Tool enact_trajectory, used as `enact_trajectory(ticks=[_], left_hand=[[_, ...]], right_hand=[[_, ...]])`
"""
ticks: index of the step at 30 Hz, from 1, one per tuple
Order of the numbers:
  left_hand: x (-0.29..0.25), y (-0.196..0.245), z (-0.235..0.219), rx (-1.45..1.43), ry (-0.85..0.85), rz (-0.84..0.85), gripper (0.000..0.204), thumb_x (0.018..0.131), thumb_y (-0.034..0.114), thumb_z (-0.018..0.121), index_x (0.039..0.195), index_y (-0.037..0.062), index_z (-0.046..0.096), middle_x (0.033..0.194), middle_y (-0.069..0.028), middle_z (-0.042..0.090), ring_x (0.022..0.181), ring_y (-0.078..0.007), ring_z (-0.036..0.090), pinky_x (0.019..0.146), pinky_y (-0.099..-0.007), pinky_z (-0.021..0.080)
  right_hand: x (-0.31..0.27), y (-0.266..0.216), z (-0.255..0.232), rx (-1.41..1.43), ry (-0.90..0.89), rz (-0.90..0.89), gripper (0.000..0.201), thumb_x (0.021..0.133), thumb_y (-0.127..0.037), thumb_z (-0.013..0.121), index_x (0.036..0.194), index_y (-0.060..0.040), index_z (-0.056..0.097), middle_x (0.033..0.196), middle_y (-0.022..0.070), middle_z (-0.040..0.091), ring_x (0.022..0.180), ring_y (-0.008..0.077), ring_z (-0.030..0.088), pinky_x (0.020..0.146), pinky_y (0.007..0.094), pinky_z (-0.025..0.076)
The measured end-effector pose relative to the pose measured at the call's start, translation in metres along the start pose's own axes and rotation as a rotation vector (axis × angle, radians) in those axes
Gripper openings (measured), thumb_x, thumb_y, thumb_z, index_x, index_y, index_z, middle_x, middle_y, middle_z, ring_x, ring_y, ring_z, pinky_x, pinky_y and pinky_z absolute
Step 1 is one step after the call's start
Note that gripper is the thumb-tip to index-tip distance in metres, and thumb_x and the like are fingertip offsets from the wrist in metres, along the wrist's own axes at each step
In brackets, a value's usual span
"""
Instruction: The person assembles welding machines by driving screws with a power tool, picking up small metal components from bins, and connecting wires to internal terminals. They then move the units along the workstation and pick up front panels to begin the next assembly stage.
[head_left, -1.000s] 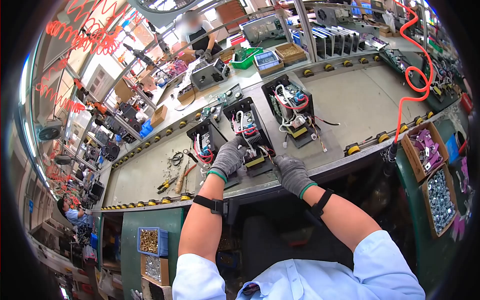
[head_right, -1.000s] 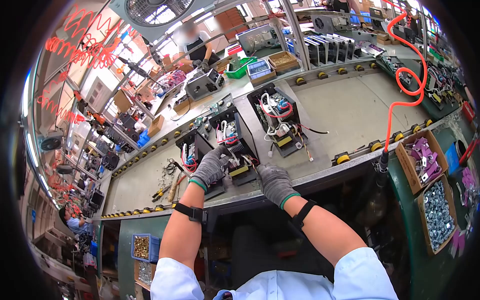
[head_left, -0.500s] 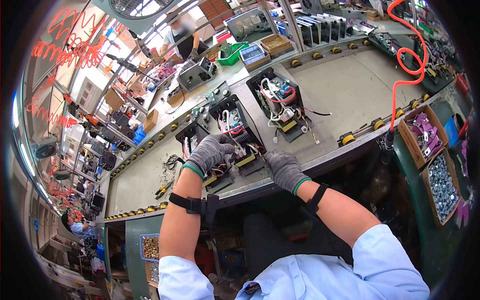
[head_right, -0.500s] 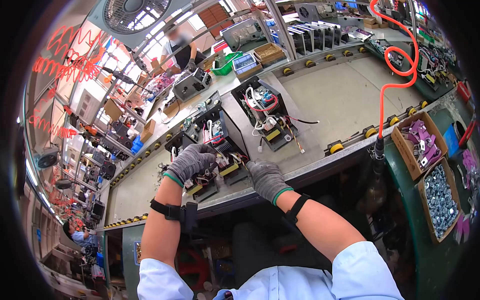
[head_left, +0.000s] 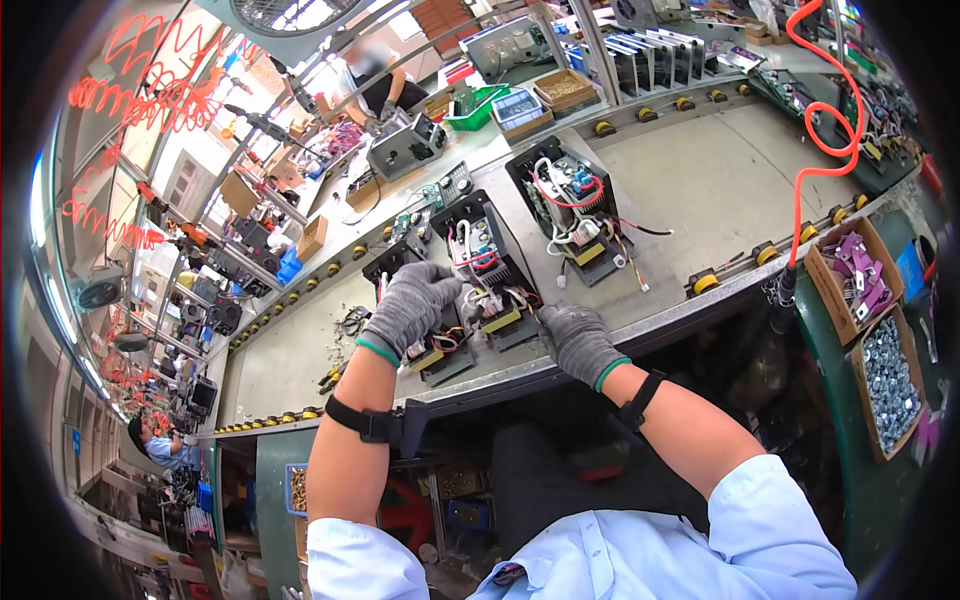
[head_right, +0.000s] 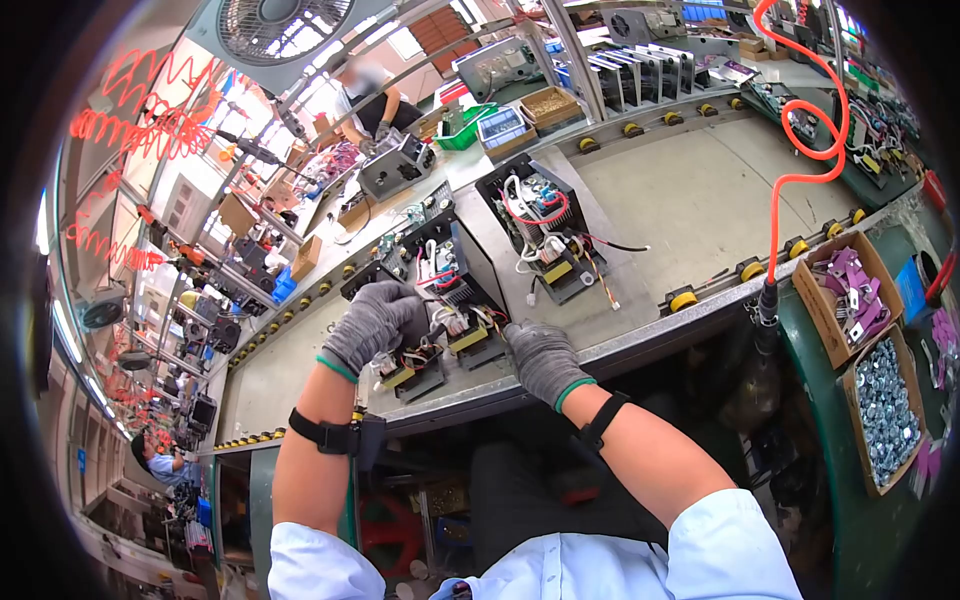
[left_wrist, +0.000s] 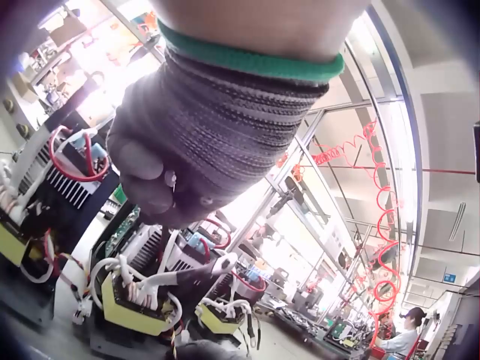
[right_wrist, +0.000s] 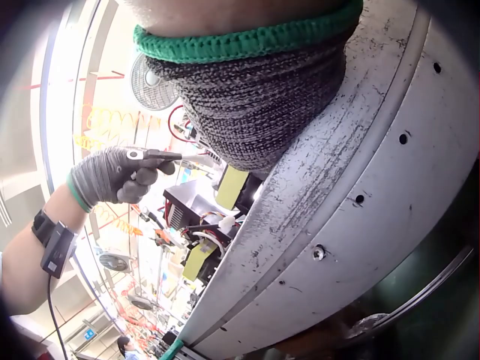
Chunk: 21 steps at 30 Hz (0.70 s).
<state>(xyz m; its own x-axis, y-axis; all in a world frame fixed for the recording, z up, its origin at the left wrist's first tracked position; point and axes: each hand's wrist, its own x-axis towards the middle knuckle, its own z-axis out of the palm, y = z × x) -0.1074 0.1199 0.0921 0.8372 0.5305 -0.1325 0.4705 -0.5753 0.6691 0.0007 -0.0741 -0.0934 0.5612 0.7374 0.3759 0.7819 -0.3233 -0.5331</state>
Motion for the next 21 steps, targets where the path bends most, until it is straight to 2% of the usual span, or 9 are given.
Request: enact_trajectory(ticks=[2,5,7,10,11,13,15,18,21], left_hand=[[-0.008,-0.011,-0.008,0.286,0.027,0.11,0.023,0.096,0.019,0.065,0.102,-0.003,0.072,0.068,-0.0043,0.064,0.055,-0.0113,0.059,0.051,-0.0289,0.048],[-0.016,-0.028,0.006,0.534,0.263,0.232,0.029,0.095,0.026,0.063,0.096,-0.0007,0.075,0.077,-0.0172,0.072,0.068,-0.0283,0.069,0.069,-0.0402,0.055],[-0.007,-0.041,0.027,0.443,0.404,0.207,0.032,0.095,0.032,0.062,0.095,0.0039,0.076,0.091,-0.0221,0.072,0.089,-0.0404,0.07,0.082,-0.049,0.054],[0.0,-0.04,0.047,0.12,0.507,0.193,0.029,0.093,0.03,0.067,0.097,0.0029,0.075,0.09,-0.0204,0.074,0.088,-0.0382,0.071,0.082,-0.0459,0.055],[0.0,-0.037,0.05,-0.068,0.538,0.169,0.029,0.092,0.03,0.069,0.099,0.0023,0.075,0.091,-0.0198,0.074,0.087,-0.0372,0.071,0.081,-0.0445,0.055],[0.004,-0.042,0.053,-0.085,0.625,0.205,0.027,0.092,0.022,0.073,0.108,0.0005,0.072,0.088,-0.0159,0.075,0.08,-0.0271,0.073,0.074,-0.0388,0.056],[-0.01,-0.03,0.053,-0.526,0.483,0.209,0.027,0.096,0.014,0.07,0.119,0.0007,0.066,0.09,-0.0083,0.072,0.073,-0.0134,0.069,0.061,-0.0255,0.055],[-0.01,-0.034,0.054,-0.913,0.35,0.269,0.028,0.097,0.008,0.068,0.123,-0.0006,0.062,0.099,-0.009,0.07,0.081,-0.014,0.069,0.062,-0.0246,0.059],[0.004,-0.047,0.058,-1.067,0.323,0.234,0.023,0.099,0.008,0.066,0.122,0.003,0.068,0.095,-0.0046,0.07,0.079,-0.0106,0.065,0.062,-0.0227,0.057]], right_hand=[[-0.001,0.002,0.001,0.017,-0.002,0.0,0.016,0.087,-0.012,0.066,0.102,-0.0063,0.065,0.095,0.019,0.068,0.09,0.0391,0.068,0.081,0.0501,0.055],[-0.002,0.001,-0.001,0.017,0.034,-0.036,0.017,0.086,-0.013,0.067,0.102,-0.0067,0.065,0.093,0.0193,0.068,0.089,0.0396,0.068,0.081,0.0506,0.054],[-0.001,0.001,0.001,0.008,0.027,-0.044,0.018,0.087,-0.017,0.069,0.103,-0.0072,0.067,0.093,0.0194,0.068,0.089,0.0402,0.068,0.082,0.0502,0.054],[0.005,-0.005,-0.013,0.257,-0.006,0.153,0.024,0.087,-0.024,0.075,0.106,-0.0097,0.07,0.098,0.0176,0.069,0.091,0.0387,0.068,0.083,0.0466,0.055],[0.011,-0.009,-0.021,0.236,-0.008,0.134,0.024,0.087,-0.024,0.075,0.106,-0.0097,0.07,0.098,0.0176,0.069,0.091,0.0387,0.068,0.083,0.0466,0.055],[0.025,-0.03,-0.054,0.12,0.24,-0.116,0.03,0.086,-0.026,0.077,0.11,-0.01,0.069,0.096,0.0159,0.069,0.091,0.0362,0.068,0.082,0.0464,0.055],[0.047,-0.054,-0.076,0.104,0.226,-0.153,0.036,0.085,-0.027,0.077,0.116,-0.0104,0.067,0.097,0.015,0.068,0.091,0.0349,0.068,0.08,0.0467,0.055],[0.087,-0.076,-0.085,-0.19,0.225,-0.35,0.04,0.082,-0.023,0.077,0.12,-0.0101,0.068,0.097,0.0175,0.066,0.09,0.0367,0.067,0.081,0.0475,0.053],[0.122,-0.081,-0.081,-0.34,0.15,-0.311,0.024,0.084,-0.026,0.075,0.102,-0.0098,0.075,0.096,0.0167,0.067,0.09,0.0352,0.067,0.081,0.0458,0.054]])
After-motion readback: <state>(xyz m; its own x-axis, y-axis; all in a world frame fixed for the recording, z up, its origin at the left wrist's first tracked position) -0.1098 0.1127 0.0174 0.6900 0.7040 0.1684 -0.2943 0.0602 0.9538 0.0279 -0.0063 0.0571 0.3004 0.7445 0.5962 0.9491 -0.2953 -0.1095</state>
